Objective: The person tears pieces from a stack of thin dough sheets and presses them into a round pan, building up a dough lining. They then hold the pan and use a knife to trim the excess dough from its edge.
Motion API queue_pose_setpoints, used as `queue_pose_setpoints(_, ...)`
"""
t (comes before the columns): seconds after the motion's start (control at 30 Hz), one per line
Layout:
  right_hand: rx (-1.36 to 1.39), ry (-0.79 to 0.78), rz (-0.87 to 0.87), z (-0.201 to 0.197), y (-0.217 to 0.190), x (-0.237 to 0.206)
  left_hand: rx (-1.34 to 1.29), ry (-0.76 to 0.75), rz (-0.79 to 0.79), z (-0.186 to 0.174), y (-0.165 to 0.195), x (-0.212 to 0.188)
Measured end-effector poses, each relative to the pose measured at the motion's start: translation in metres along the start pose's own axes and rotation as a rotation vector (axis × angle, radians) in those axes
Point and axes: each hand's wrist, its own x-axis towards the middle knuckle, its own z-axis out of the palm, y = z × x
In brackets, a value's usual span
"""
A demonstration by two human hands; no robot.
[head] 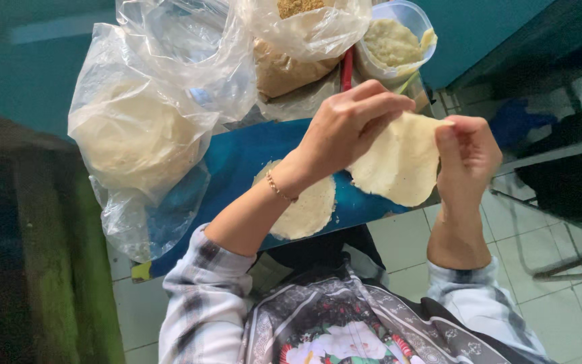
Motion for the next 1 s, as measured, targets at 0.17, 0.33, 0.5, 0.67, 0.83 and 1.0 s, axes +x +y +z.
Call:
queue_pose_setpoints(0.17, -0.339, -0.033, 0.181, 0.027, 0.038, 0.021, -0.028, -0.07, -0.075, 0.019, -0.075, 0.009)
queue_pose_setpoints(0.33, -0.659, -0.062, -0.178, 0.03, 0.05, 0.014, 0.012, -0.112, -0.182, 0.048, -0.124, -0.007)
queue_pose_setpoints(0.5, -0.693, -0.056, -0.178, 0.032, 0.043, 0.014, 0.026, -0.088, -0.192, 0.062, -0.132, -0.005)
queue_pose_setpoints(0.67, -0.787, -0.047, -0.181, 0.028, 0.019, 0.006, 0.284, -0.095, -0.085, 0.057, -0.104, -0.013)
queue_pose_setpoints(0.83, -0.85, -0.363, -0.492, 0.013, 0.007, -0.023, 0.496, -0.374, 0.062, 0.043, -0.076, -0.047)
queue_pose_setpoints(1.0, -0.899, -0.516, -0.53, 0.002, 0.02, -0.034, 0.509, -0.553, 0.001, 0.023, -0.081, -0.045)
